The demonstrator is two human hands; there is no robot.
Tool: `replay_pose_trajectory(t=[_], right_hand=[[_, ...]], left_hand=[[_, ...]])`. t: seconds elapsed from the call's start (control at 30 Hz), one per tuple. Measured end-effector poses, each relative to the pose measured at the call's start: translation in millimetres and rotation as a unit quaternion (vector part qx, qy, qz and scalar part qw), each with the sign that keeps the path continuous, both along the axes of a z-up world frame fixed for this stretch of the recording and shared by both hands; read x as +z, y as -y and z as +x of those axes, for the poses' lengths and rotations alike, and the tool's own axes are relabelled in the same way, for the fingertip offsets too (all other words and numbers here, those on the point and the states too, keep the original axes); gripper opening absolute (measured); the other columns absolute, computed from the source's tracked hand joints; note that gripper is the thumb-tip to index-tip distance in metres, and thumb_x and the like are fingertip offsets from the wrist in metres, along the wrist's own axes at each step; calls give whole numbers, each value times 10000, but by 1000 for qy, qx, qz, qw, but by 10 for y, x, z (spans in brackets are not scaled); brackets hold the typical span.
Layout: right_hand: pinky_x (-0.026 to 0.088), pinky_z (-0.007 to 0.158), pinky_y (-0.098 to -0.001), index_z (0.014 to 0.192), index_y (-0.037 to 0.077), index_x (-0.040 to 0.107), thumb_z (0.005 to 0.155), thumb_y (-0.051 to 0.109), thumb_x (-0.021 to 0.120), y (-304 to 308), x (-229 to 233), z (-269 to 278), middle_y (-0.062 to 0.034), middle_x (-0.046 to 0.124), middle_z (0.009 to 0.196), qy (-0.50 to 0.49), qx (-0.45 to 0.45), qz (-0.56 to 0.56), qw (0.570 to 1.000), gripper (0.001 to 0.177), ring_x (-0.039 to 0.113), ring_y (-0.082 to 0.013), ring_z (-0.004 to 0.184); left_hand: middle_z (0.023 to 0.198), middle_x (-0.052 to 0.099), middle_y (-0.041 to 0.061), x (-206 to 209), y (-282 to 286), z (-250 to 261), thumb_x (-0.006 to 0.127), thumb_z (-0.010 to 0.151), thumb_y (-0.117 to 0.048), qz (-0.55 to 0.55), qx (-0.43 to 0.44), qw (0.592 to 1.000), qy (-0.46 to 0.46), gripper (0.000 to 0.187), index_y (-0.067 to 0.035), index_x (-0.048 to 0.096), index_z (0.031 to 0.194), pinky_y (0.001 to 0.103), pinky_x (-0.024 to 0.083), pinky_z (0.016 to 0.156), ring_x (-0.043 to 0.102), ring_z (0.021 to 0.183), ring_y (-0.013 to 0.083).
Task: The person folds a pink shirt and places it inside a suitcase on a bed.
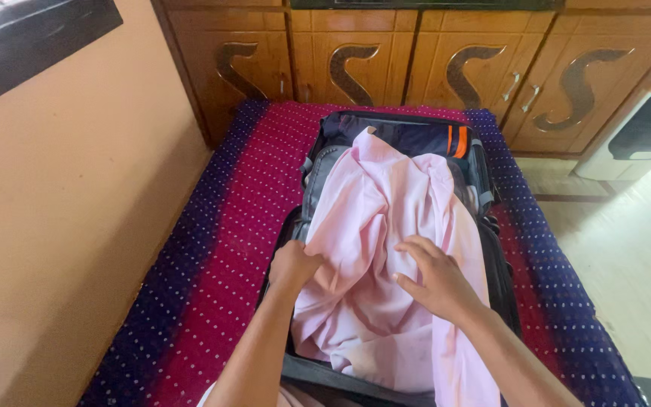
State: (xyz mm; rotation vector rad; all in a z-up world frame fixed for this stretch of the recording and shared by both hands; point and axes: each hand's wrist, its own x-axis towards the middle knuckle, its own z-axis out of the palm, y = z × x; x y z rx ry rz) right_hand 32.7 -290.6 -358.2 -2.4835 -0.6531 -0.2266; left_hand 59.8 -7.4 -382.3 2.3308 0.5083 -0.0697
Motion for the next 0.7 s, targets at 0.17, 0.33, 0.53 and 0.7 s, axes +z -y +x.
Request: replay_pose_trajectory(t=[0.17, 0.33, 0.53, 0.7], right_hand=[[555, 949, -361, 1316, 107, 601, 847, 349, 765, -272, -137, -302, -80, 734, 1207, -197, 14, 135, 971, 553, 721, -208, 1111], [552, 763, -351, 1174, 54, 645, 857, 209, 712, -520, -485, -282, -67, 755, 1025, -338, -29, 219, 915, 359, 696, -168, 925], [467, 678, -329, 1017, -17, 669, 1019, 236, 595, -529, -627, -214, -110, 639, 811, -167, -152, 298, 927, 263, 575, -182, 751], [443, 797, -244, 1084, 61, 665, 983, 227, 562, -486, -374, -178, 41, 666, 924, -193, -131, 493, 838, 219, 570, -81, 873]], left_hand=[[696, 642, 166, -125, 104, -103, 711, 928, -313, -174, -34, 976, 126, 402, 85, 692, 886, 432, 503, 591, 628, 629, 250], [762, 650, 41, -132, 352, -91, 640, 984, -203, -464, -93, 865, 166, 254, 44, 696, 1007, 311, 523, 578, 615, 654, 145], [1024, 620, 100, -180, 370, -426, 868, 800, -264, -276, -134, 910, 279, 689, -60, 527, 1363, 334, 498, 762, 591, 916, 159], [1057, 709, 182, -302, 347, -819, 915, 679, -372, -112, -171, 961, 187, 728, -96, 601, 1276, 363, 534, 822, 682, 952, 254]])
